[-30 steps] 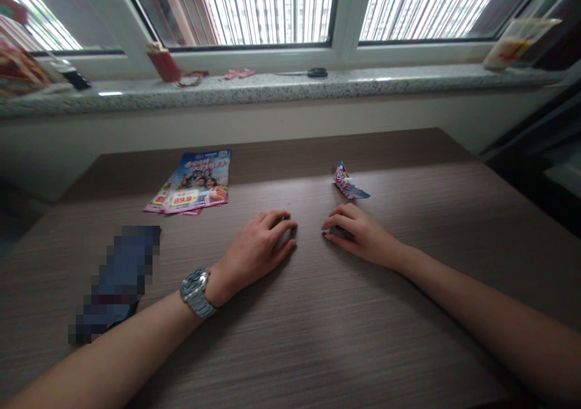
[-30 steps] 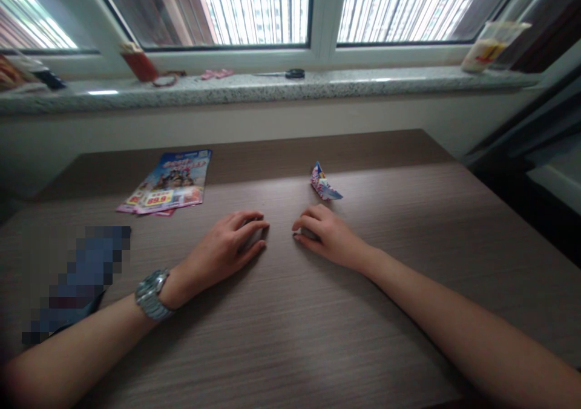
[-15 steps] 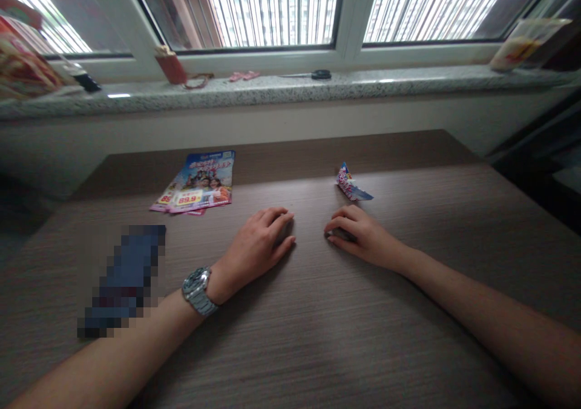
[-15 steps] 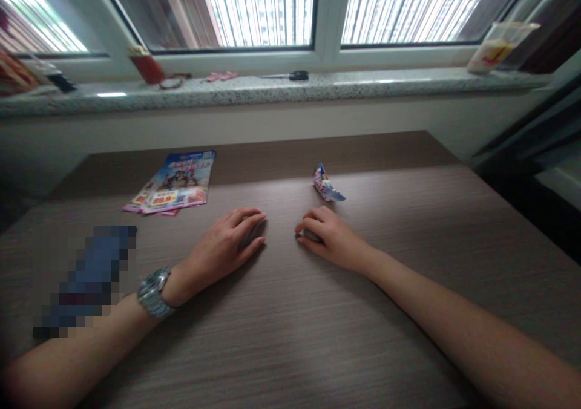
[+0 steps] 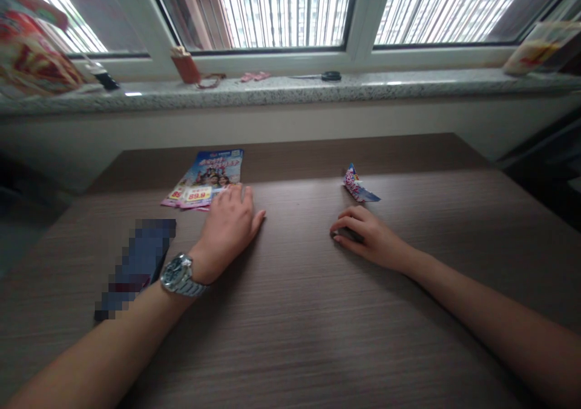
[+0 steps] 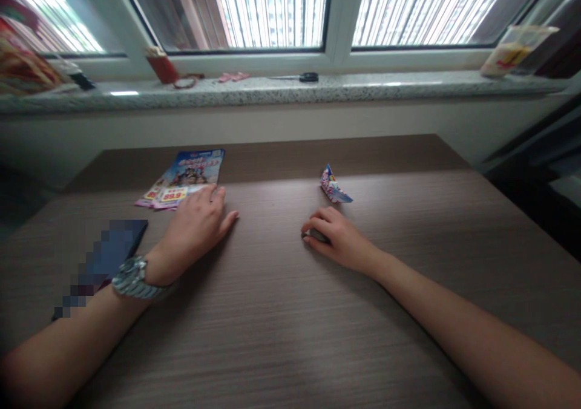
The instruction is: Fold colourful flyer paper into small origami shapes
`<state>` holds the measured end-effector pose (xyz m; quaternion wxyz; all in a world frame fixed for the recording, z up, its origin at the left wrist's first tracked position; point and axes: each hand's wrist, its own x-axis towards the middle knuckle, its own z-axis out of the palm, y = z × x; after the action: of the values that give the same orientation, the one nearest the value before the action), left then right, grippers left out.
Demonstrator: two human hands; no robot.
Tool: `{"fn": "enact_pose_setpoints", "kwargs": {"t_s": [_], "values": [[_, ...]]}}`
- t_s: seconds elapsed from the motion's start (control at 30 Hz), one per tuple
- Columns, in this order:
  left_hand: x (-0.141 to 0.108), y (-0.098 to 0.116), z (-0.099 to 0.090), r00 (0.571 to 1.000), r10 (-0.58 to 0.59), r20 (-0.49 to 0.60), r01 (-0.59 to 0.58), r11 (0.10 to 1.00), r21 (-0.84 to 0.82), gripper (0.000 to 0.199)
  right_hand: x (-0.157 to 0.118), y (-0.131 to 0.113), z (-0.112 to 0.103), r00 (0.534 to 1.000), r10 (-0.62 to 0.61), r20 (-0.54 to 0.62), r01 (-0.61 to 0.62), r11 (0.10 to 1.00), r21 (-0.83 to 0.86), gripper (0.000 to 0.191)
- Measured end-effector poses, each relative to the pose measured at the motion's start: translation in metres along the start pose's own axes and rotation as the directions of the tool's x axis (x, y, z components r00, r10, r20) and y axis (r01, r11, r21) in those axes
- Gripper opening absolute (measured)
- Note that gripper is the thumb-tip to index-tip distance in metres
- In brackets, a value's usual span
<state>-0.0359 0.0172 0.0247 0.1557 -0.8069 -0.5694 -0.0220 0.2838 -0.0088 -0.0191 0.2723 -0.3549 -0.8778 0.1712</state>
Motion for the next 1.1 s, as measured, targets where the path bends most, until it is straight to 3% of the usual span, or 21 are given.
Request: {"fn": "enact_pose_setpoints", "kwargs": {"t_s": [0.17, 0.37, 0.77, 1.1], "values": [[0.002, -0.009, -0.006, 0.992, -0.121, 0.048, 0.117, 0.990, 0.076, 0.055, 0.000, 0.001, 0.000, 1.000, -0.005, -0.003, 0.005, 1.000, 0.006, 0.014], [0.001, -0.010, -0.002, 0.979, -0.159, 0.128, 0.148, 0.985, 0.093, 0.062, 0.001, -0.002, -0.001, 1.000, 0.007, 0.004, -0.007, 1.000, 0.010, 0.014], [-0.003, -0.002, 0.003, 0.992, -0.002, 0.126, 0.004, 1.000, -0.018, 0.056, 0.000, -0.002, -0.002, 1.000, 0.003, -0.001, -0.003, 1.000, 0.014, 0.014], [-0.008, 0.019, 0.002, 0.957, 0.284, 0.066, -0.256, 0.927, -0.275, 0.049, -0.001, -0.003, -0.002, 0.999, -0.003, -0.041, 0.003, 1.000, -0.002, 0.015]]}}
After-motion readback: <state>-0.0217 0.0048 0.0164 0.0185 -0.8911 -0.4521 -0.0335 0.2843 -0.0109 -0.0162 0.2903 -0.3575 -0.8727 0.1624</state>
